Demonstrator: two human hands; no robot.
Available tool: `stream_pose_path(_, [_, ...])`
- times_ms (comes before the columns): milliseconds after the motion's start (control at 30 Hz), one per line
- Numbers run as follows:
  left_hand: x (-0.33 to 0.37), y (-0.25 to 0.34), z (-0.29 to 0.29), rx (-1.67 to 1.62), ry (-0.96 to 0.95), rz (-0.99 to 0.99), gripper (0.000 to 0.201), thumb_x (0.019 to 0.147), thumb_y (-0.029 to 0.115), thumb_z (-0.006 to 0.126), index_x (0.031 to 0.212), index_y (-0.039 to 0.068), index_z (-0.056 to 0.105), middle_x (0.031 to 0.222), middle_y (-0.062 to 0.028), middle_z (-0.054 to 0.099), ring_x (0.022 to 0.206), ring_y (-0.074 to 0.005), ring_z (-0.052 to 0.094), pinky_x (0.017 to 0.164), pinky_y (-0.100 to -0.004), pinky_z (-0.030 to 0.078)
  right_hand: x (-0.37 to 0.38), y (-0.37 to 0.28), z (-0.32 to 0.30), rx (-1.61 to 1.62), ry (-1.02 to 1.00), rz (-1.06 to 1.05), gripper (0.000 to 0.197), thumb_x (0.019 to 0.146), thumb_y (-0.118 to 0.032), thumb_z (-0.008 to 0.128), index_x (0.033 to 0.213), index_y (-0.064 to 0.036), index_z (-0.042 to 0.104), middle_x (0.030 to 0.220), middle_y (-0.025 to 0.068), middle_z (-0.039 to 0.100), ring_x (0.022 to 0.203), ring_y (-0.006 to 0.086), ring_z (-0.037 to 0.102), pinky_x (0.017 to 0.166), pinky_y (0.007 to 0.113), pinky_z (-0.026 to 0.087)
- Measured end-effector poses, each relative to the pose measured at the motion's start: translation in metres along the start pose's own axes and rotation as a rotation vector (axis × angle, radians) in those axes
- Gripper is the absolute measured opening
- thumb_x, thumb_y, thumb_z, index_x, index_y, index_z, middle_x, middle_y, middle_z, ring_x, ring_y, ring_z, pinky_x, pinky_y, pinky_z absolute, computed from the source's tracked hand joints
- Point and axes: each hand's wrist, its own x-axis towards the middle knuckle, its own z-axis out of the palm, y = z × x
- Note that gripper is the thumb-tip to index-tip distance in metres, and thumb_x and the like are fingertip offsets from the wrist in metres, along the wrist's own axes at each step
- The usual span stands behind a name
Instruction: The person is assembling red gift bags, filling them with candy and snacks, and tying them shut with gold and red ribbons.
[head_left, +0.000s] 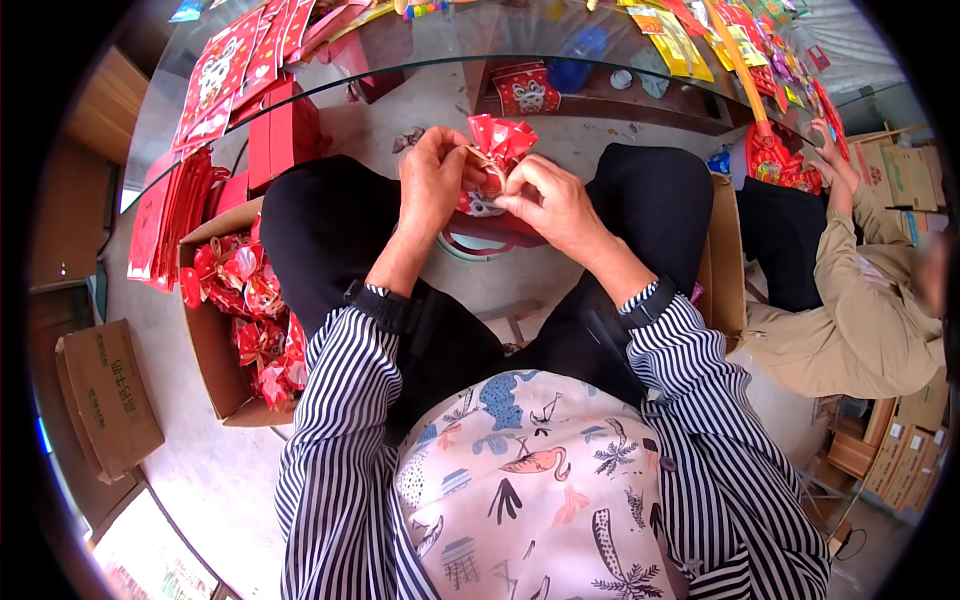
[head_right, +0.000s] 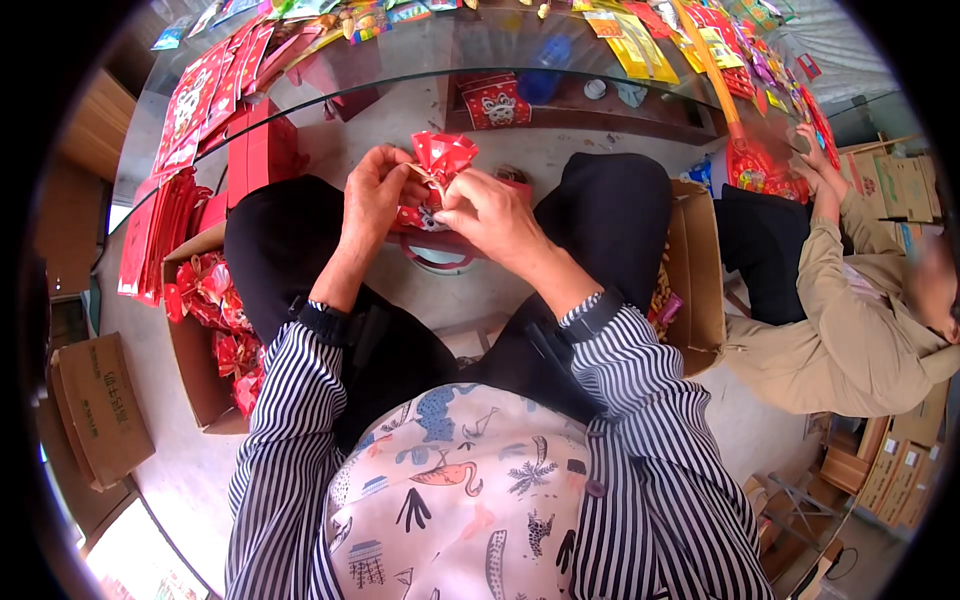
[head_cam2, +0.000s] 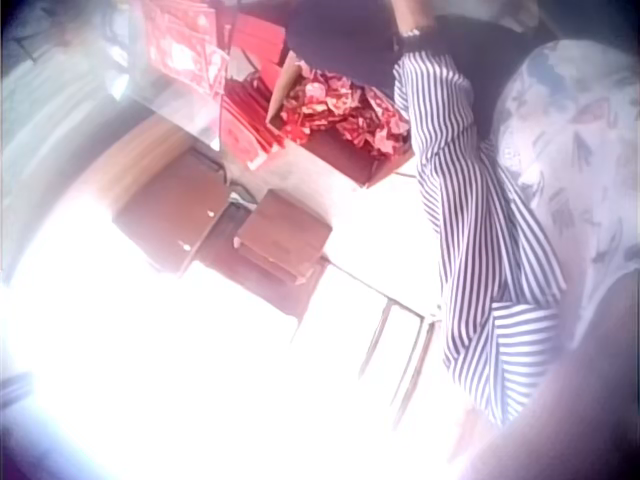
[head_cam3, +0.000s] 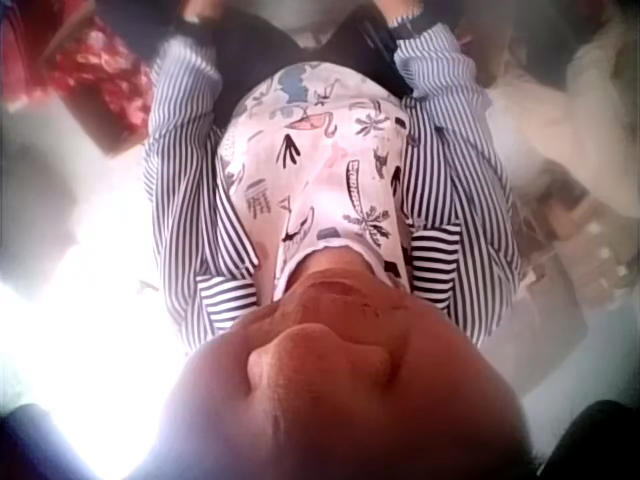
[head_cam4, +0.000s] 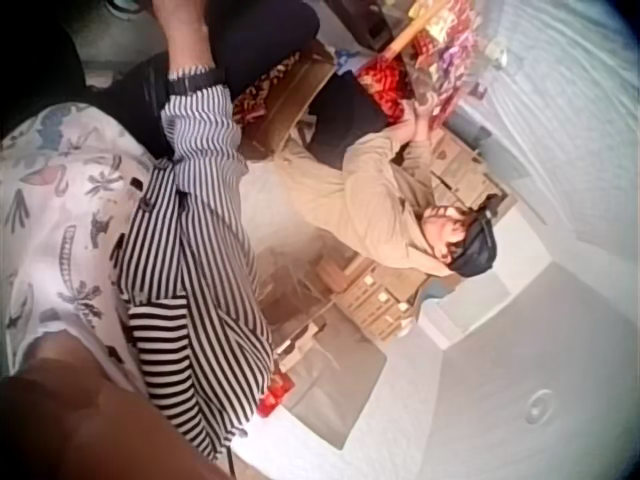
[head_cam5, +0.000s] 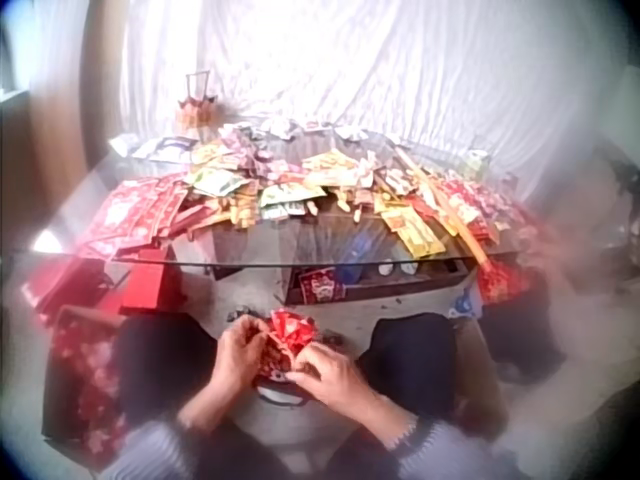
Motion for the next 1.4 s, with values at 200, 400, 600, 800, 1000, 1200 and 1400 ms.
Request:
stream_pose_path(200, [-0.001, 0.001, 0.0, -0.001, -0.004, -0.002, 0.008, 0.094, 0.0, 0.048, 0.098, -0.003, 0.055, 0.079, -0.0095, 0.068, 0.062, -0.013, 0.066, 0.053, -0.024, 0.051, 0.001, 0.008, -0.004, 0.259, 0.097, 0.331, 0.012, 0.09, -0.014, 0.065, 0.091, -0.0018, 0.062, 0.074, 0.0074, 0.065, 0.064, 0.0142, 0.061, 0.061, 0.03, 0.049])
stream_pose_path(400, [-0.003, 0.003, -0.003, -0.067, -0.037, -0.07, 0.007, 0.095, 0.002, 0.051, 0.099, -0.003, 0.055, 0.08, -0.0095, 0.067, 0.055, -0.0124, 0.063, 0.044, -0.0236, 0.048, -0.003, 0.022, 0.0, 0.422, -0.033, 0.566, 0.016, 0.088, -0.015, 0.068, 0.096, -0.0012, 0.067, 0.076, 0.0069, 0.067, 0.064, 0.0105, 0.06, 0.061, 0.026, 0.049])
stream_pose_path(600, [-0.005, 0.004, -0.003, -0.096, -0.03, -0.082, 0.007, 0.094, 0.004, 0.053, 0.098, -0.002, 0.055, 0.077, -0.009, 0.067, 0.049, -0.012, 0.061, 0.039, -0.0231, 0.045, -0.001, 0.024, -0.003, 0.377, 0.006, 0.439, 0.015, 0.086, -0.016, 0.071, 0.09, -0.0025, 0.069, 0.084, 0.0043, 0.063, 0.078, 0.0117, 0.062, 0.069, 0.028, 0.049])
stream_pose_path(800, [-0.007, 0.009, -0.002, -0.034, -0.056, -0.113, 0.01, 0.094, 0.006, 0.055, 0.099, -0.002, 0.055, 0.074, -0.0088, 0.066, 0.044, -0.0126, 0.059, 0.035, -0.024, 0.043, 0.003, -0.004, -0.004, 0.058, 0.168, 0.184, 0.008, 0.08, -0.009, 0.071, 0.082, -0.0049, 0.064, 0.084, 0.0067, 0.061, 0.076, 0.0233, 0.064, 0.067, 0.032, 0.051])
stream_pose_path(1000, [-0.01, 0.006, -0.004, -0.119, -0.19, -0.221, 0.012, 0.097, 0.014, 0.055, 0.101, 0.002, 0.054, 0.07, -0.0055, 0.063, 0.044, -0.0107, 0.056, 0.037, -0.0226, 0.04, -0.003, -0.009, 0.005, -0.005, 0.169, 0.08, 0.01, 0.079, -0.002, 0.073, 0.086, -0.0028, 0.066, 0.08, 0.0057, 0.061, 0.066, 0.0159, 0.061, 0.061, 0.028, 0.048])
stream_pose_path(1200, [-0.008, 0.01, -0.003, -0.335, -0.191, -0.325, 0.009, 0.098, 0.014, 0.055, 0.099, 0.005, 0.054, 0.07, -0.0043, 0.062, 0.044, -0.0105, 0.054, 0.039, -0.0225, 0.041, -0.007, -0.012, 0.009, 0.06, 0.16, 0.08, 0.01, 0.079, -0.002, 0.072, 0.087, -0.0033, 0.067, 0.079, 0.0045, 0.061, 0.066, 0.0138, 0.059, 0.06, 0.027, 0.047])
stream_pose_path(1400, [-0.007, 0.006, -0.004, -0.326, -0.138, -0.297, 0.009, 0.098, 0.014, 0.055, 0.1, 0.005, 0.054, 0.072, -0.0037, 0.062, 0.046, -0.0104, 0.056, 0.041, -0.0212, 0.042, -0.01, -0.007, 0.01, 0.346, 0.073, 0.432, 0.008, 0.087, -0.008, 0.066, 0.089, -0.001, 0.065, 0.071, 0.0059, 0.065, 0.067, 0.0104, 0.062, 0.065, 0.029, 0.051])
